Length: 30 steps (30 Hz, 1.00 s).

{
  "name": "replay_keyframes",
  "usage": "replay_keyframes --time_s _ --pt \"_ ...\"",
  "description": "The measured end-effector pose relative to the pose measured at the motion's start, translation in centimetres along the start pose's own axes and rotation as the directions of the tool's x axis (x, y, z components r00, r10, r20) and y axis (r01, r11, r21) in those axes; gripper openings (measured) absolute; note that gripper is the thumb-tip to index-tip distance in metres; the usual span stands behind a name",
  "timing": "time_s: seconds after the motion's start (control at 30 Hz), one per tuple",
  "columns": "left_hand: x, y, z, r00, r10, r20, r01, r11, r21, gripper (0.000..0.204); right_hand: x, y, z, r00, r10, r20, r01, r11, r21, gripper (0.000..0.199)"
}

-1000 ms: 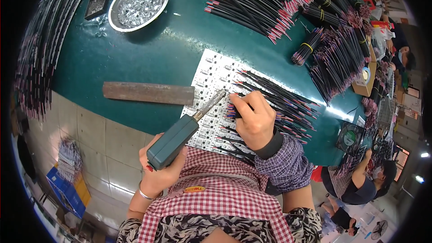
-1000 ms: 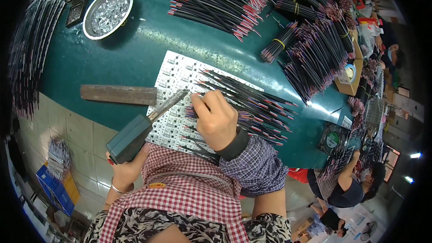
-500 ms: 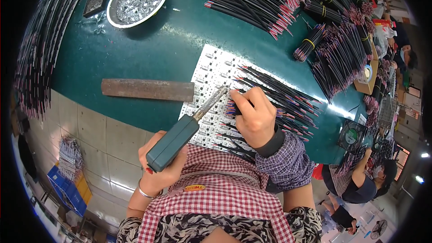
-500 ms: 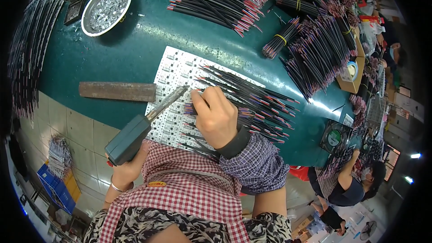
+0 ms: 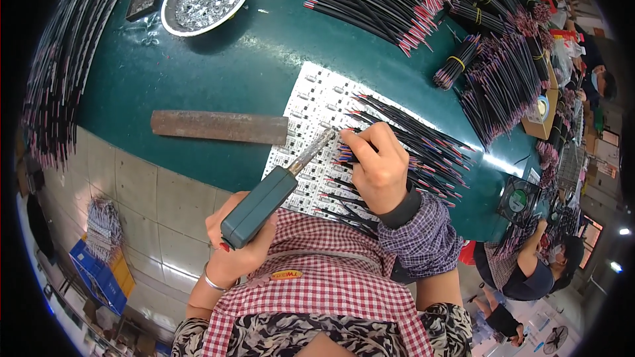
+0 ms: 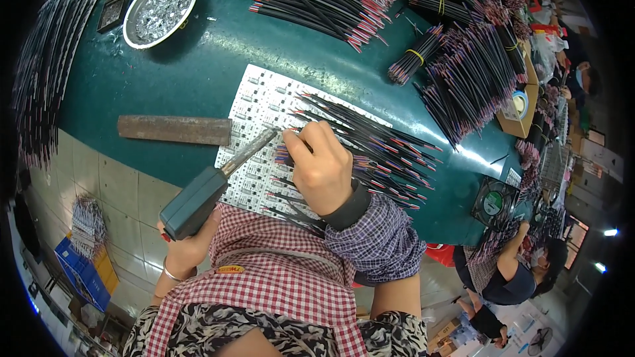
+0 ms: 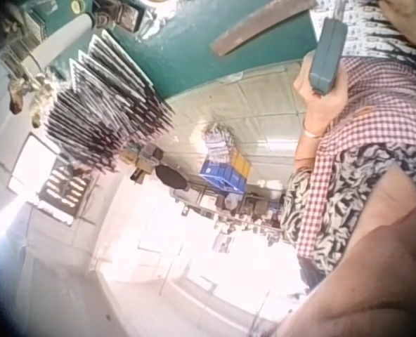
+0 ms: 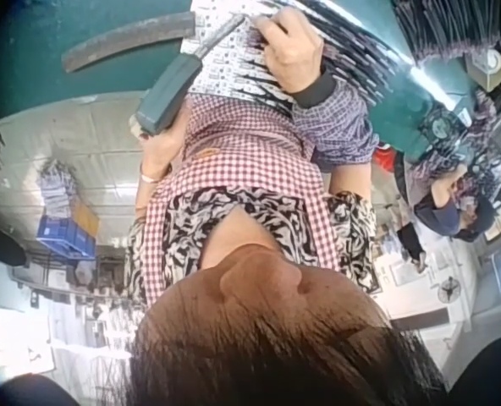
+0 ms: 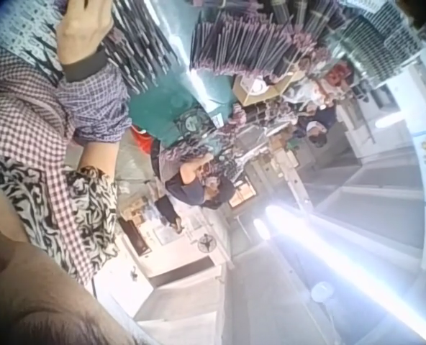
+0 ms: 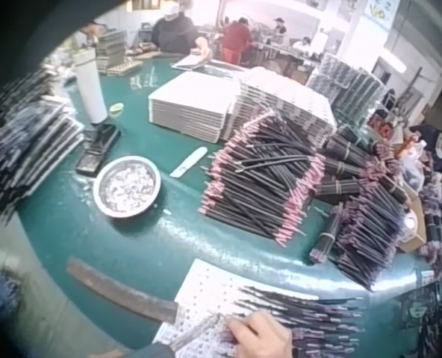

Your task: The person solders small electronic components onto a circuit board with a soldering iron.

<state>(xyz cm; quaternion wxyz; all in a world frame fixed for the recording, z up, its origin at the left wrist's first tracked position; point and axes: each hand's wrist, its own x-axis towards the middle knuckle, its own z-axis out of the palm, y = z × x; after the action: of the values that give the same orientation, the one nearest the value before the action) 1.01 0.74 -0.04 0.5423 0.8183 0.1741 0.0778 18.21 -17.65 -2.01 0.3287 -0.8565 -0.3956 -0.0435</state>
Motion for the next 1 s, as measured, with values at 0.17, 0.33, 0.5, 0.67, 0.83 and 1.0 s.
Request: replay_keyframes --time_s 0.17,0.33,0.5,0.67,0.83,1.0 --pt "0.4 0.2 0.1 1.0 0.025 -0.006 -0.025 1.0 0.005 0.016 0.2 0.1 0.0 0.998 -0.063 0.007 0.063 0.994 -0.089 0.031" --pt "0.0 -0.1 0.1 1.0 0.02 -0.002 -0.02 0.999 0.029 0.016 -0.1 0.1 0.3 0.997 -0.083 0.0 0.082 0.987 -0.141 0.03" --pt "-1.8 -1.2 -0.2 0.995 -0.057 -0.08 0.052 0.997 -0.056 0.02 0.0 0.0 0.1 0.996 -0.087 0.0 0.086 0.986 -0.144 0.03" --pt "-2.1 -1.3 -0.4 0.994 -0.037 -0.1 0.032 0.998 -0.046 0.023 0.0 -0.1 -0.3 0.994 -0.091 -0.053 0.087 0.993 -0.075 0.038" --pt "-2.3 -0.7 -0.2 0.981 -0.108 -0.164 0.087 0.987 -0.133 0.017 -2.2 -1.8 -1.1 0.995 0.055 -0.079 -0.056 0.998 -0.012 0.067" --pt "-2.3 -1.2 -0.3 0.989 -0.023 -0.147 0.017 0.999 -0.047 0.017 -2.2 -1.7 -0.4 0.992 0.107 0.065 -0.102 0.992 -0.078 0.07"
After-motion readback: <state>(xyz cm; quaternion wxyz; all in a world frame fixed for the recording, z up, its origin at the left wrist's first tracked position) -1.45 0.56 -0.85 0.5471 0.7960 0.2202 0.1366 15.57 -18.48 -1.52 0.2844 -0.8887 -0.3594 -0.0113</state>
